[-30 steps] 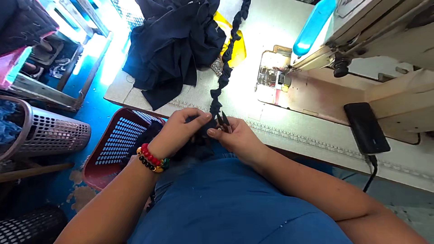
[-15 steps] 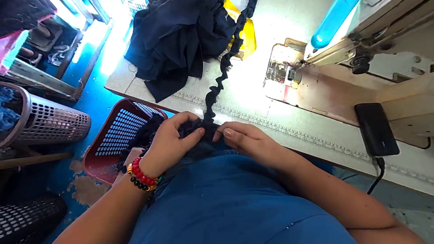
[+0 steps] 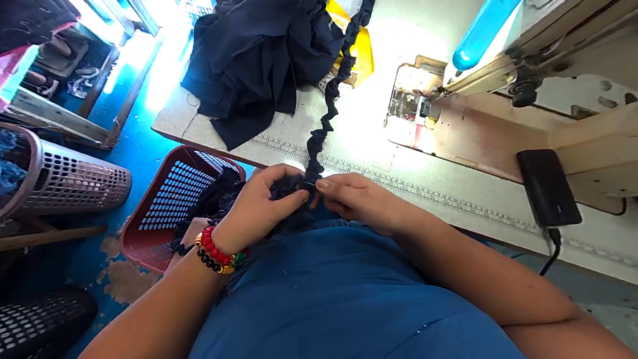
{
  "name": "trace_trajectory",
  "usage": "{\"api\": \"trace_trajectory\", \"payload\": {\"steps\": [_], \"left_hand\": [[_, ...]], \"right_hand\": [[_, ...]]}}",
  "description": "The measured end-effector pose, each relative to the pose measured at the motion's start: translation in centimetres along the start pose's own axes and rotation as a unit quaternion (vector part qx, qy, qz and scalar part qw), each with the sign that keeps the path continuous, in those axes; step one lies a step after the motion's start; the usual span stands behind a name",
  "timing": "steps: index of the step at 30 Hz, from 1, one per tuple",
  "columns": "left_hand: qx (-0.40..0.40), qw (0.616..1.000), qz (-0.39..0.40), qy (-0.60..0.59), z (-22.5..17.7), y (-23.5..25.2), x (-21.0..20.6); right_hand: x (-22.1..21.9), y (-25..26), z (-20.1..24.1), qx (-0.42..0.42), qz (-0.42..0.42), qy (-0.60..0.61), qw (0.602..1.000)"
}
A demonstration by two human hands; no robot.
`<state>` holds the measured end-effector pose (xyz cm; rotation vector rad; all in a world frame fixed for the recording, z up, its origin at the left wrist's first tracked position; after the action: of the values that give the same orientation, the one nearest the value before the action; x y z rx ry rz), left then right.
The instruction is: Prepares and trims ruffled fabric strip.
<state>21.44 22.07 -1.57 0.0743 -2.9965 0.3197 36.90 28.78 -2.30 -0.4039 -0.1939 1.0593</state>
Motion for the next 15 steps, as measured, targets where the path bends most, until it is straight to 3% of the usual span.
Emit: {"api": "trace_trajectory", "payload": {"steps": [9,15], "left_hand": [[-0.052,0.996,0.043,-0.059,0.0,0.5,-0.2],[-0.030,0.990,0.098,-0.099,0.1,1.0,-0.4]], "right_hand": [[-0.5,0.4,-0.5,0.018,0.070,0.103,0.992],[-0.8,0.3,-1.0,0.018,0.092,0.164,0.982]]}}
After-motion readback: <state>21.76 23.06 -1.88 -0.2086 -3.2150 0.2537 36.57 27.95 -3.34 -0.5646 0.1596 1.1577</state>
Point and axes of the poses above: each hand's wrist, its own y-axis towards the middle knuckle, its own x-axis out of the back of the hand, z = x × y, the point moved 6 cm from there along y, towards the middle knuckle, and after that the axes turned 2 degrees about -y, right-handed, at the moved point
